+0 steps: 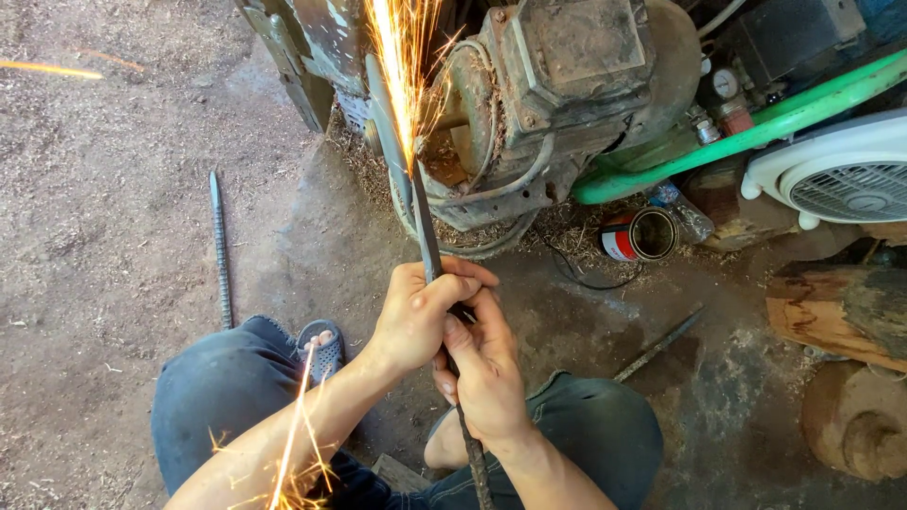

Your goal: Sharpening a metal rod using a motorized grinding wheel.

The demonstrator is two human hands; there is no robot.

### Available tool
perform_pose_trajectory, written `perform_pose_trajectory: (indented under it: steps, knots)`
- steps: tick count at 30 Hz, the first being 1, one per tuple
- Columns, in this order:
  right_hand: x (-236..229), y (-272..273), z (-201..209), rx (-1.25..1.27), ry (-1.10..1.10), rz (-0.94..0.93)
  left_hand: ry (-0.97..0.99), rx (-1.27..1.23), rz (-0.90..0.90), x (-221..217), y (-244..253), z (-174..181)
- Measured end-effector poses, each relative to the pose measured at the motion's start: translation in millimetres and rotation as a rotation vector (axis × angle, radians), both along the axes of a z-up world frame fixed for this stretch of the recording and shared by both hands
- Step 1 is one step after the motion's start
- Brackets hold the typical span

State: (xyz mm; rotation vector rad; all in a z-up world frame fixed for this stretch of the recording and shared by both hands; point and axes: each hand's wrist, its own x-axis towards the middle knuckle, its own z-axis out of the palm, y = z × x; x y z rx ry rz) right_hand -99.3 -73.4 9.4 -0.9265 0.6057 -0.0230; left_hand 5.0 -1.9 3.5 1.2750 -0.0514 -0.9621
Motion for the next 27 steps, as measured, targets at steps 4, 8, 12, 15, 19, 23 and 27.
perform_pose_trajectory:
  steps: [4, 8, 12, 15, 19, 23, 27]
  knots:
    - [-2, 1, 1, -0.013, 0.015, -0.004, -0.025, 0.007, -0.004, -2, 0, 4]
    - [-7, 2, 0, 0.002, -0.024, -0.001, -0.013, 0.03, 0.004, -6, 2, 6]
    - [-12, 1, -6, 0.033, -0.018, -0.005, -0.024, 0.048, 0.012, -10, 2, 4]
    - [-12, 2, -2, 0.015, 0.068, -0.012, -0.036, 0.064, 0.012, -13, 2, 1]
    - [-14, 2, -5, 0.035, 0.015, -0.012, -0.057, 0.081, 0.018, -15, 2, 2]
    - [-12, 2, -6, 0.011, 0.012, -0.003, -0.01, 0.104, 0.023, -13, 0, 5]
    - [-8, 1, -2, 0.012, 0.019, 0.003, 0.0, 0.104, 0.033, -10, 0, 3]
